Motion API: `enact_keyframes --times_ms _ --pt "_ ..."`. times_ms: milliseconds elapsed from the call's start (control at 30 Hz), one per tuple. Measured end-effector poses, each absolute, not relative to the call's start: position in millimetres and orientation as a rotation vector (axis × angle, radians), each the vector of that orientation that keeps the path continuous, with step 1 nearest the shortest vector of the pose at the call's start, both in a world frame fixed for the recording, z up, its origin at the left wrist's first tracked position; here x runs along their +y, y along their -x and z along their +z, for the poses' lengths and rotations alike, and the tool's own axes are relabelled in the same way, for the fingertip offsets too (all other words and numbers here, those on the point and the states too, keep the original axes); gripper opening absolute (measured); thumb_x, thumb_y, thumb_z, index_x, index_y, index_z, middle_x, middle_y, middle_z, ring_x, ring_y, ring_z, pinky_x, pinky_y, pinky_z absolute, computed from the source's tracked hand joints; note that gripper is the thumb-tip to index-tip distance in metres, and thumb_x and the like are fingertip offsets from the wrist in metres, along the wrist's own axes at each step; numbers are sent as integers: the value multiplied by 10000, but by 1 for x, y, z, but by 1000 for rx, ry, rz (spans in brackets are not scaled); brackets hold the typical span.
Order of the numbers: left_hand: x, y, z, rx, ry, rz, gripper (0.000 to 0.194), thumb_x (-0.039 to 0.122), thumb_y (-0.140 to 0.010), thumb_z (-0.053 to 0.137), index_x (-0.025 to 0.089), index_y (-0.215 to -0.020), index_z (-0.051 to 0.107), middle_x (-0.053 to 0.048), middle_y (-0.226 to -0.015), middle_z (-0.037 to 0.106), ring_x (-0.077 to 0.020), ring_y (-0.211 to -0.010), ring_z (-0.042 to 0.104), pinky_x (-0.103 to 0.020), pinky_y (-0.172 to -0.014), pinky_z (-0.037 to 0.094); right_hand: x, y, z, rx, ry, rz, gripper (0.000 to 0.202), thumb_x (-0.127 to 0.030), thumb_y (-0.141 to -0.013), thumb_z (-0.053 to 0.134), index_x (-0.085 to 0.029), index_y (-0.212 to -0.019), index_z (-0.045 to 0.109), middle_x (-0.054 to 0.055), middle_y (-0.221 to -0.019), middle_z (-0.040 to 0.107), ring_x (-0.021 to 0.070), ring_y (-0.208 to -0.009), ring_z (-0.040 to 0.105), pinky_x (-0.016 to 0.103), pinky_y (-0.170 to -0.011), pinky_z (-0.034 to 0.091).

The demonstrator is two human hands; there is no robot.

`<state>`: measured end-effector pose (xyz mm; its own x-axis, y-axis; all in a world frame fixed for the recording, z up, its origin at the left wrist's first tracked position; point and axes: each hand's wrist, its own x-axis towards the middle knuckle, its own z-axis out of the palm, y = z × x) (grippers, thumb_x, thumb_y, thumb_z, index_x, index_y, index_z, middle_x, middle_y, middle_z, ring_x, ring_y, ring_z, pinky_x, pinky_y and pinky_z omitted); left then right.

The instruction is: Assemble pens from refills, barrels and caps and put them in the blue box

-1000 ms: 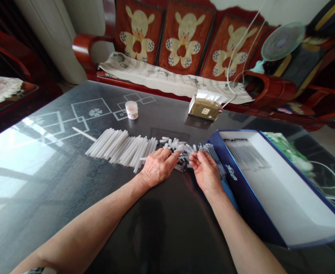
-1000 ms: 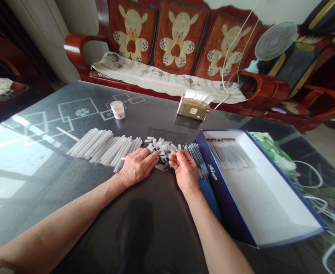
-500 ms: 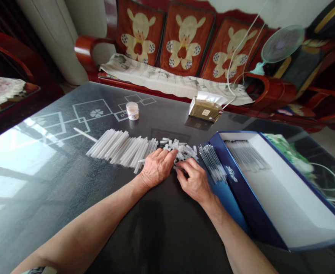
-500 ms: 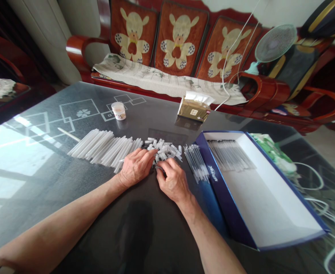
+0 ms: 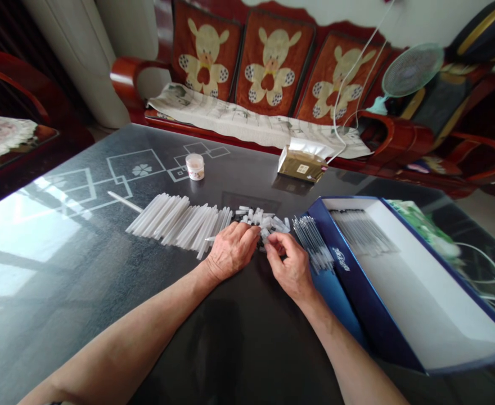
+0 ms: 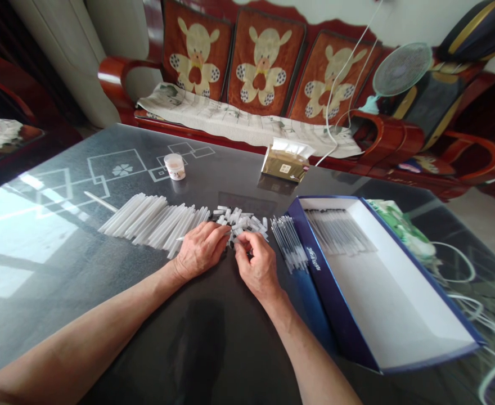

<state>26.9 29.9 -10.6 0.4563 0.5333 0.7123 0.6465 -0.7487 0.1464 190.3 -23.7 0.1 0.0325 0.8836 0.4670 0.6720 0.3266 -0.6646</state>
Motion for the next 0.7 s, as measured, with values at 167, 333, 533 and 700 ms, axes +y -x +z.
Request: enact_keyframes --times_ms 167,333,533,700 --pt "29 -27 -12 -1031 2576 -1158 167 232 -941 480 167 -1043 596 -48 -836 628 -167 -747 567 -281 -687 470 -17 -197 -8 -1375 1383 640 274 -320 -884 565 -209 -1133 591 63 -963 676 183 -824 656 332 -738 553" --pt "31 -25 -13 -1016 2577 -1186 167 230 -935 487 163 -1040 599 -48 -820 624 -170 -752 577 -284 -692 476 -18 -199 -2 -1558 1411 693 187 -274 -864 571 -206 -1019 652 25 -781 648 153 -651 613 298 -630 538" --pt "34 -24 -14 -1055 2529 -1258 165 216 -921 512 148 -1042 600 -61 -837 632 -181 -796 593 -287 -732 495 -26 -194 3 -2133 1435 233 243 -145 -836 569 -233 -1032 684 69 -936 644 205 -861 623 347 -778 528" --pt "34 -24 -14 -1053 2524 -1262 162 217 -922 510 153 -1038 603 -58 -835 634 -176 -789 593 -285 -733 498 -26 -189 0 -2279 1378 81 171 -186 -884 559 -233 -981 691 65 -903 623 206 -836 596 367 -788 509"
